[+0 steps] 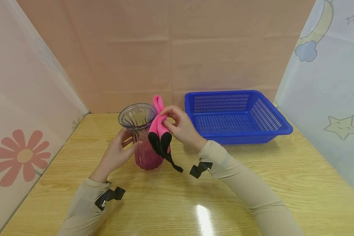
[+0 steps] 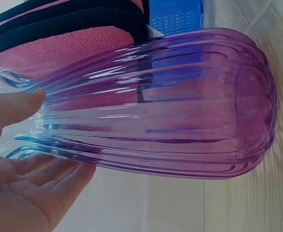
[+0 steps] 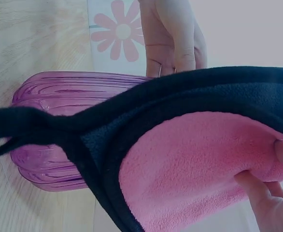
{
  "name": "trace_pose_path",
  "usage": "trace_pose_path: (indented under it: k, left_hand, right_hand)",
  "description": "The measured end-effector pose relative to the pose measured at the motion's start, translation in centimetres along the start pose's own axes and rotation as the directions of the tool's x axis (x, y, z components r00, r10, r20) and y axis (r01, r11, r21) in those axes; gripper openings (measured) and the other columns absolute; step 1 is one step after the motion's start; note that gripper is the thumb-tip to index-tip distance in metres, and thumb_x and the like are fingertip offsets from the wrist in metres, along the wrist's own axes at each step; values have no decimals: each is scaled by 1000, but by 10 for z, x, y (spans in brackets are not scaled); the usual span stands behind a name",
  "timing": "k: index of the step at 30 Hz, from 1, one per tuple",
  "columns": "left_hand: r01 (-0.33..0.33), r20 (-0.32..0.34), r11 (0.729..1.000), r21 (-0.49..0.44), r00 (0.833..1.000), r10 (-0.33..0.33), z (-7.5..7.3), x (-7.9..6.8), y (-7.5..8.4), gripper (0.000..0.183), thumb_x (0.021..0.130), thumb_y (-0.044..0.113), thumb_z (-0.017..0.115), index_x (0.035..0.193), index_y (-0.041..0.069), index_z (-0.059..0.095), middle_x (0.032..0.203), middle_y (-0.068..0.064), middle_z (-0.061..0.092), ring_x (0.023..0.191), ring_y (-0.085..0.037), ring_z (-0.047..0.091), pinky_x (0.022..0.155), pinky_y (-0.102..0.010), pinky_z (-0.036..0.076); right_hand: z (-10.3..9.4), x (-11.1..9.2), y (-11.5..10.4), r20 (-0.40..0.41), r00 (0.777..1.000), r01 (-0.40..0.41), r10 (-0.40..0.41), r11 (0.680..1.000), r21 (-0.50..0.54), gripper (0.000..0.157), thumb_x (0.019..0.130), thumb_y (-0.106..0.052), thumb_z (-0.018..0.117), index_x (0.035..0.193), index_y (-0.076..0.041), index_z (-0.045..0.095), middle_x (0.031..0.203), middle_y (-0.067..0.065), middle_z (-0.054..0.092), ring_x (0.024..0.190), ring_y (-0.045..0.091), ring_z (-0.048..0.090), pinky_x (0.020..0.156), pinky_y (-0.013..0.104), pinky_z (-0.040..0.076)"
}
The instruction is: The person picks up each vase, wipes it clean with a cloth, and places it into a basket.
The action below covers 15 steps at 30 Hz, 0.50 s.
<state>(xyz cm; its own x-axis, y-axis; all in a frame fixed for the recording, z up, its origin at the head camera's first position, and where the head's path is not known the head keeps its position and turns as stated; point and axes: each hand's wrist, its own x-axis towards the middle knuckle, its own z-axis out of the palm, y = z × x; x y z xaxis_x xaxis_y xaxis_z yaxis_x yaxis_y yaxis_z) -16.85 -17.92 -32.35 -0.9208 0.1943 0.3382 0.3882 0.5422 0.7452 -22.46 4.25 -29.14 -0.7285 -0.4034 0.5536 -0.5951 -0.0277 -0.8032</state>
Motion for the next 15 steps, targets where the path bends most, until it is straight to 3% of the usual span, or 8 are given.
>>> trace_pose_path:
  k: [9,15]
  left_hand:
    - [5,3,1000,-15,1000,-5,0,-1,2,61,85,15,63,137,8,33,133,-18,47,122,-35,47,98,-47,43]
    - [15,11,1000,-11,1000,-15,1,0,1,61,85,18,63,137,10,32,134,-17,46,123,-35,46,98,-48,42]
  right_hand:
    - [3,-1,5,30,1000,8,-9,999,33,19,83,14,49,101,10,49,107,22,49,93,12,55,73,13,49]
    - [7,-3,10,45,999,-6,5,1000,24,18,83,13,50,101,9,49,107,21,49,98,24,57,77,14,50]
